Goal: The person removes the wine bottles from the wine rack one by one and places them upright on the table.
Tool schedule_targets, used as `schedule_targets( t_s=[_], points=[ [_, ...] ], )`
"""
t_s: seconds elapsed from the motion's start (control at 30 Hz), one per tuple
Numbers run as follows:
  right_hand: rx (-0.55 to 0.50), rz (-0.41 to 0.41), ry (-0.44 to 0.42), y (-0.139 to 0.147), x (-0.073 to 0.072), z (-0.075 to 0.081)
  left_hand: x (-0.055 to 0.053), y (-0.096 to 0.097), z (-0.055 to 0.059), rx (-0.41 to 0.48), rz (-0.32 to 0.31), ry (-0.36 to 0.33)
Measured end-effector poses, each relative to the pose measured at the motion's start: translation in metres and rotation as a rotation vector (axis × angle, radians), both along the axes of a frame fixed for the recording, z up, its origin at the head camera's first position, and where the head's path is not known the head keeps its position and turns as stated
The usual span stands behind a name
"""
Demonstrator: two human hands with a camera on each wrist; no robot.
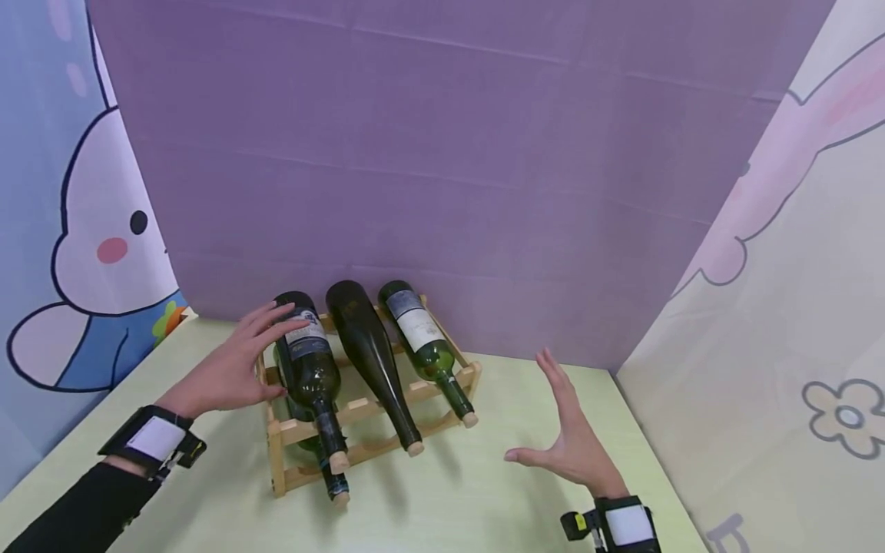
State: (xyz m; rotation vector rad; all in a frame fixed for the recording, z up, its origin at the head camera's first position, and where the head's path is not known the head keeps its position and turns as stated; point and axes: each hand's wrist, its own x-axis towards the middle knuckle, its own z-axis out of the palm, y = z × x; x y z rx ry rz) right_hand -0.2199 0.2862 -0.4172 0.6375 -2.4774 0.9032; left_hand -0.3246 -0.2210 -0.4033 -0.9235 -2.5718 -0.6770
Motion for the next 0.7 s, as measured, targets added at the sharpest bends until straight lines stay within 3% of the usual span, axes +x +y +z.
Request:
schedule_targets(
  t_s=[0.27, 0.47, 0.7],
  points=[
    [-0.003, -0.006, 0.013, 0.001, 0.001, -0.001, -0.003, 0.018, 0.009, -0.171, -0.116, 0.081],
    [-0.003, 0.003, 0.015, -0.001, 0.001, 0.000, 0.000, 0.029, 0.009, -0.249, -0.147, 0.109],
    [-0.040, 0.028, 0.023, -0.016, 0.017, 0.022, -0.004, 0.032, 0.007, -0.276, -0.161, 0.163]
  ],
)
